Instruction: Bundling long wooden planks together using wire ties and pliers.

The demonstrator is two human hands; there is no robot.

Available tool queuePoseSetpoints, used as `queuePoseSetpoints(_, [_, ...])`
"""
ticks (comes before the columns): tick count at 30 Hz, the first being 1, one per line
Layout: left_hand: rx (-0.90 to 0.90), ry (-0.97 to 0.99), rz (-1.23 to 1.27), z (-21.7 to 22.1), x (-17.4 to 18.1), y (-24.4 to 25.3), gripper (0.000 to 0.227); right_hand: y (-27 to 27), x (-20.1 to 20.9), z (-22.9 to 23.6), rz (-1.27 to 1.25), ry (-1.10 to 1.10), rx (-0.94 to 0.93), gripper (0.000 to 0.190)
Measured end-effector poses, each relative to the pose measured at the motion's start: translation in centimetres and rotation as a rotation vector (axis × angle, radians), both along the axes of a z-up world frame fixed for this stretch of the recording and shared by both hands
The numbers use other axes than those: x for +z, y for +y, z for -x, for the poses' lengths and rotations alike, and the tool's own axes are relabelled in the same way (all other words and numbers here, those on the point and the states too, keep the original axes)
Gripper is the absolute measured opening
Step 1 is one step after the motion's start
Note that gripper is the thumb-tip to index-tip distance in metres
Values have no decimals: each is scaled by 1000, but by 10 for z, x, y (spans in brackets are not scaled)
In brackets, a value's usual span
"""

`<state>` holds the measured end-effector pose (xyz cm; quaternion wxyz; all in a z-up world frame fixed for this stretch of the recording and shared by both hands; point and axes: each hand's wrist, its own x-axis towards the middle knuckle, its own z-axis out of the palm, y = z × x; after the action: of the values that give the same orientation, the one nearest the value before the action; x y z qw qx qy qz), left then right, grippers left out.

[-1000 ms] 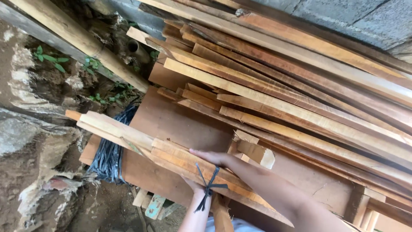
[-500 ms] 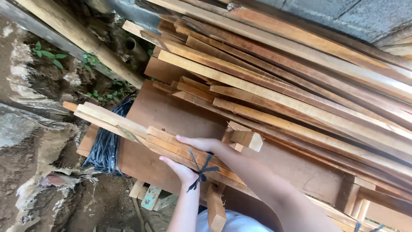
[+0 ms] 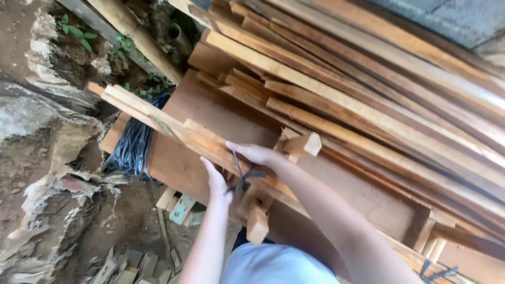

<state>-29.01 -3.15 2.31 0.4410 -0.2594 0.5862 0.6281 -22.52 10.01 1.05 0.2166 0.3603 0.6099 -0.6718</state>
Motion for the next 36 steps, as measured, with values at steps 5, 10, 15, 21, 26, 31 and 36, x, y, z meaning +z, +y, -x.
queuePoseSetpoints(5, [-69,331,4,-36,-55,-102,57,-17,-2,-109,-61,124,-79,78])
queuePoseSetpoints(10, [143,297,110,-132,-127,-174,37,-25,1,-219,-113,-16,7,85])
queuePoseSetpoints(15, [-149,-177,-23,-279,-68,-122,84,-36,13,-323,-139,-165,-42,90])
queuePoseSetpoints(21, [-20,-588,-25,-446,-40,-46,109,-41,0,-457,-76,-232,-65,96])
queuePoseSetpoints(26, [8,-548,-1,-508,-60,-41,87,-43,46,-542,-20,-334,-131,94])
queuePoseSetpoints(31, [-25,-500,10,-524,-42,-29,83,-38,55,-562,82,-311,-234,94])
queuePoseSetpoints(36, [-38,-450,-5,-518,-33,-21,86,-35,-5,-570,145,-278,-218,106])
